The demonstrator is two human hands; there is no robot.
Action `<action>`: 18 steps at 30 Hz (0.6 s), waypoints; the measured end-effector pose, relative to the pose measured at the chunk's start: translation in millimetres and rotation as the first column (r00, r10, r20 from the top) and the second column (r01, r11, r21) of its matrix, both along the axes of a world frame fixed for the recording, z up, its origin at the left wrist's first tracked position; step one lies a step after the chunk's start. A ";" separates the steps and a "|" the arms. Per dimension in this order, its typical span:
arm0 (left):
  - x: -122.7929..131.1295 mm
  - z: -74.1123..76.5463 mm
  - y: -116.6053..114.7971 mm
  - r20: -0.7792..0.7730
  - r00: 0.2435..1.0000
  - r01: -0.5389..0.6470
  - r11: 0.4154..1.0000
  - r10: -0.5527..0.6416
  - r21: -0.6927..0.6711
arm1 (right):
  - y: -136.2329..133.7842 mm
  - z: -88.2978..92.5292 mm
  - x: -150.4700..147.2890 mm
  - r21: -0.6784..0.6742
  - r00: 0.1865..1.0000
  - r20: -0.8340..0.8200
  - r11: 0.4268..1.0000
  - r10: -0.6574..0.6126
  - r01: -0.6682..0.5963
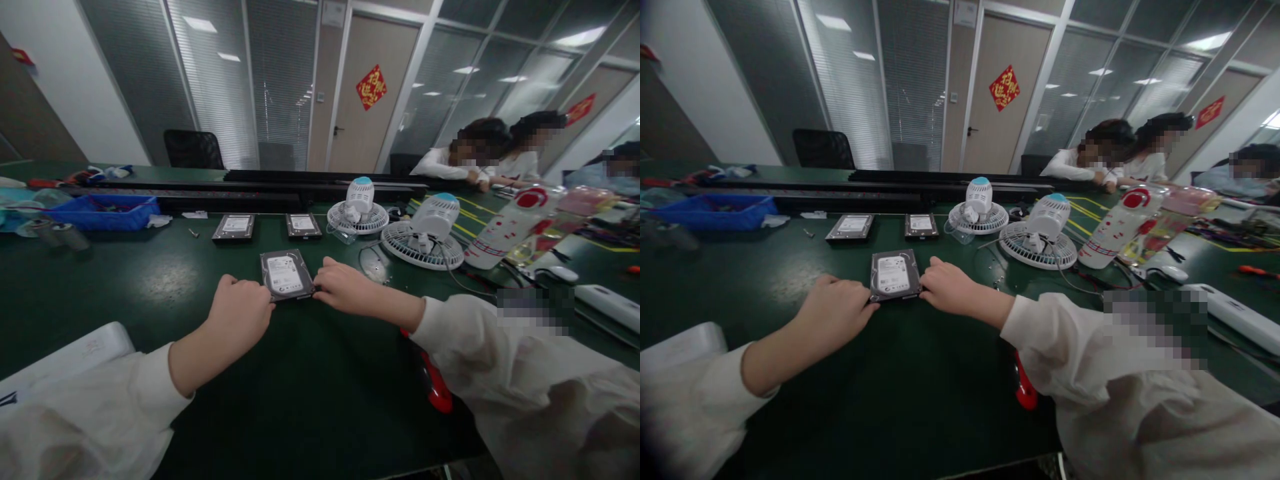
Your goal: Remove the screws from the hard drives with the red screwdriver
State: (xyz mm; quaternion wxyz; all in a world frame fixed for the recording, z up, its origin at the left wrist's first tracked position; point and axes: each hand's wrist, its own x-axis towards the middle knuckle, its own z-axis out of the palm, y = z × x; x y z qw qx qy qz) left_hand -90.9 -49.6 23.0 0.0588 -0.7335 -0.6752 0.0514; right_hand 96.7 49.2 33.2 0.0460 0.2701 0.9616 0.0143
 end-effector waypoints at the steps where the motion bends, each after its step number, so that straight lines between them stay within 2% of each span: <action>1: -4.3 1.1 3.2 0.000 1.000 -0.014 1.000 0.014 -0.004 | 4.1 -2.1 -6.2 0.016 1.000 0.006 1.000 0.000 0.000; 8: -28.3 1.1 20.9 0.024 0.996 -0.087 0.996 0.087 0.000 | 25.6 -13.9 -35.1 0.104 0.999 0.031 0.994 -0.033 0.030; 18: -41.5 -4.4 29.9 0.043 0.988 -0.149 0.988 0.148 0.040 | 37.4 -18.7 -49.0 0.139 0.999 0.023 0.989 -0.048 0.044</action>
